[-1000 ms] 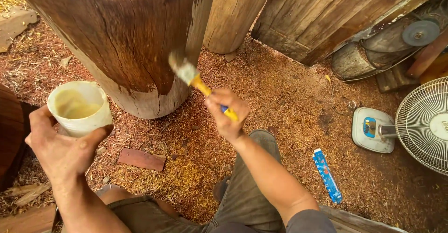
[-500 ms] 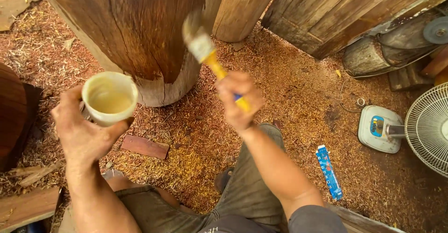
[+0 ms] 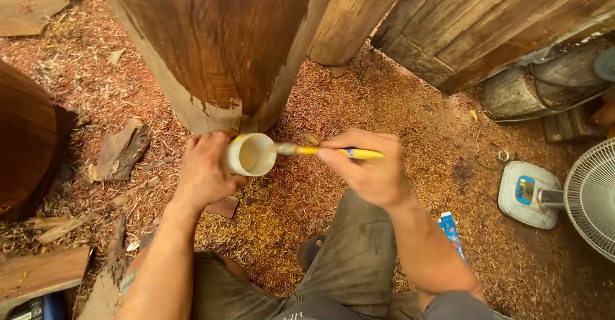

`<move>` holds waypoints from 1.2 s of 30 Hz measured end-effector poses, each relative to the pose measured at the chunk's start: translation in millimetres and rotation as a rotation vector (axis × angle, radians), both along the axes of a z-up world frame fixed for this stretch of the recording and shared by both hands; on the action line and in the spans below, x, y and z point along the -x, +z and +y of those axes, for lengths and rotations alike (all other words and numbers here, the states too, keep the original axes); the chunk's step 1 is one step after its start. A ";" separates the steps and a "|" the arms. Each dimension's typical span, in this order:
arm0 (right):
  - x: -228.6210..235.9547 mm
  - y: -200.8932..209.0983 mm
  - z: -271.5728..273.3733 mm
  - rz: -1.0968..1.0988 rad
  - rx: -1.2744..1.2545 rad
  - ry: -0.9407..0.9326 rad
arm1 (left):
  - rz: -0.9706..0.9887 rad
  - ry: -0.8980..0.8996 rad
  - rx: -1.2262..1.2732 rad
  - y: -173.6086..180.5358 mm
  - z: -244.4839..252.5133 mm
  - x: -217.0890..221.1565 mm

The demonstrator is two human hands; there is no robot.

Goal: Applying a liquid coating, likely varnish or glue, to the cut surfaces and sides of logs using a paintbrush.

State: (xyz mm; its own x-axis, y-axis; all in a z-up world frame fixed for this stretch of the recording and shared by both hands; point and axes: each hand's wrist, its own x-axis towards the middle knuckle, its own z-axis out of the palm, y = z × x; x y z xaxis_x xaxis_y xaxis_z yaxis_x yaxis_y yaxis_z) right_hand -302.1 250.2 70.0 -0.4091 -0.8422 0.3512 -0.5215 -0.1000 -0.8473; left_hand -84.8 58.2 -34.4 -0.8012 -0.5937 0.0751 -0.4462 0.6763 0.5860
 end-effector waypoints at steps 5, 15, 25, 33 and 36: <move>-4.4 -21.9 -48.6 0.015 -0.295 0.247 | 0.041 -0.051 0.035 7.2 24.8 29.8; 64.5 17.9 -79.9 -0.171 -0.275 0.030 | -0.089 0.393 -0.240 -6.4 33.2 55.0; 67.5 -5.2 -25.9 -0.159 0.060 -0.078 | -0.126 0.557 -0.111 42.3 10.7 -25.0; 43.0 -116.6 -46.5 -0.279 0.189 0.084 | 0.030 0.683 -0.088 50.5 -11.7 -82.7; 41.1 -112.2 -24.6 -0.139 0.397 0.007 | 0.082 0.700 -0.068 59.9 -7.9 -85.9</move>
